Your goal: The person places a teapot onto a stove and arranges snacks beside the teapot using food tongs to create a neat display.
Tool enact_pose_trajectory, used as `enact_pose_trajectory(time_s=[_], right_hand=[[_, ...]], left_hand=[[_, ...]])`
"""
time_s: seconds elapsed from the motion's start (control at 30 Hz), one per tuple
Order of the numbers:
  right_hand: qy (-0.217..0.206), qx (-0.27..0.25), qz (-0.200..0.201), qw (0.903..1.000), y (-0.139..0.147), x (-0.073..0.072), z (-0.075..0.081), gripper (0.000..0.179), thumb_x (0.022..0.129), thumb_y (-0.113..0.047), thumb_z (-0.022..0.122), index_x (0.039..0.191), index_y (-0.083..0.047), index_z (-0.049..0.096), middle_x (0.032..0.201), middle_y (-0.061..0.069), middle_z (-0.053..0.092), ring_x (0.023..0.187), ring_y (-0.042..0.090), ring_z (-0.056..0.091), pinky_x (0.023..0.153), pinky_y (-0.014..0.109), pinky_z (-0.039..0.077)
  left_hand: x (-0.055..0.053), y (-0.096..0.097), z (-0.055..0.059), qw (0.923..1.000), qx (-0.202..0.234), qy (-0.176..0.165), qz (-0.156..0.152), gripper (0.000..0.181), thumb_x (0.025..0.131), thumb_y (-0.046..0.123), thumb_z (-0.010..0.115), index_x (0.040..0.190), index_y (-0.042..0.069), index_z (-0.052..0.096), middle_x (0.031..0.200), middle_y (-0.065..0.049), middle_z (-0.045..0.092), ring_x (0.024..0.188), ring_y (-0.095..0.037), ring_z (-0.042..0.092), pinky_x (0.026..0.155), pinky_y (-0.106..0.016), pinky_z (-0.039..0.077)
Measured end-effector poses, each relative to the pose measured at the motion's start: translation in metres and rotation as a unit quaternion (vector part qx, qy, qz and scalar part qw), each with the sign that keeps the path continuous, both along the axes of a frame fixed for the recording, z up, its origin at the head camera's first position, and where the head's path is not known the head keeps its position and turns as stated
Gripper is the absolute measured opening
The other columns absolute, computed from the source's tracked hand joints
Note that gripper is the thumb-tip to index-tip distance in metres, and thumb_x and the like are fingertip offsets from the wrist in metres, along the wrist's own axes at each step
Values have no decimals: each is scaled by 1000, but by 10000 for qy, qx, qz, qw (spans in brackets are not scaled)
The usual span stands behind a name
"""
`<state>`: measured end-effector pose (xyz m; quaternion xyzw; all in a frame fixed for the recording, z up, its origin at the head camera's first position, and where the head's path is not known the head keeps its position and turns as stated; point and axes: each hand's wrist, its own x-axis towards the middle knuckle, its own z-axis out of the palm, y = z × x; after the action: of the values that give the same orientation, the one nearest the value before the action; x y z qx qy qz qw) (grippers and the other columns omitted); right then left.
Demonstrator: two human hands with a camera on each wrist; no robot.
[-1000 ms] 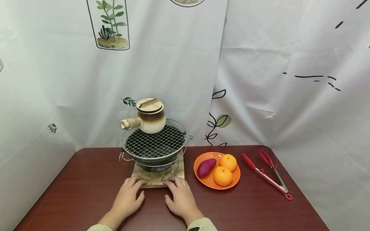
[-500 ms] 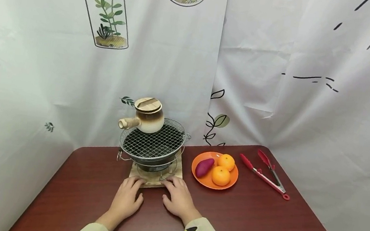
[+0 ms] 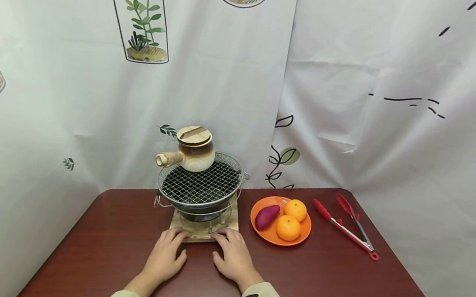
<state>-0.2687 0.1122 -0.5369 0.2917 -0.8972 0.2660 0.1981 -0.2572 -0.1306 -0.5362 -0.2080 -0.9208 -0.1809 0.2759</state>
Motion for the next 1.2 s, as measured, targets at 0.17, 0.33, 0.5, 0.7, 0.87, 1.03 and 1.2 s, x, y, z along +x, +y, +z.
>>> enact_pose_trajectory(time_s=[0.17,0.33,0.5,0.7,0.87,1.03,1.2], right_hand=[[71,-55,23,10000,-1,0,0,44,86,-21,73,129,-20,67,131,2,57,125,24,50,108,47,40],[58,-2,5,10000,-2,-1,0,44,86,-23,72,130,-20,66,132,2,56,126,24,50,109,47,40],[47,80,59,9999,-1,1,0,44,87,-23,72,130,-20,66,134,3,56,128,24,49,109,47,39],[174,-33,73,9998,7,6,4,41,88,-22,72,128,-19,67,131,2,58,125,23,51,107,46,42],[325,-297,-96,9990,20,5,8,40,87,-20,74,127,-17,68,126,1,60,120,22,53,103,45,46],[603,-577,-369,9958,39,4,8,41,85,-17,76,125,-15,68,124,4,61,117,23,56,99,46,50],[1216,-721,-441,9890,62,5,8,41,83,-14,76,124,-11,69,123,6,62,115,25,58,99,44,49]], left_hand=[[1,-2,0,9998,106,-142,-30,42,78,10,72,119,14,68,126,-8,58,118,-33,52,97,-52,46],[1,-2,1,9999,65,-93,-38,44,76,10,72,120,13,68,126,-9,58,119,-34,52,97,-52,47],[3,-3,1,9999,44,-96,-14,44,75,9,72,119,12,68,125,-9,59,119,-34,52,98,-52,46],[4,-1,2,9999,60,-113,-49,43,76,9,72,119,12,68,125,-9,58,119,-35,52,97,-52,46],[3,-1,2,9999,97,-70,-76,44,76,9,73,119,13,68,126,-9,58,118,-34,52,97,-52,46],[3,-1,3,9999,101,-49,-91,44,75,9,73,119,13,68,126,-9,58,118,-34,52,97,-52,47],[5,-2,3,9998,113,-132,-75,45,75,8,73,120,14,68,126,-9,58,119,-34,52,97,-52,47]])
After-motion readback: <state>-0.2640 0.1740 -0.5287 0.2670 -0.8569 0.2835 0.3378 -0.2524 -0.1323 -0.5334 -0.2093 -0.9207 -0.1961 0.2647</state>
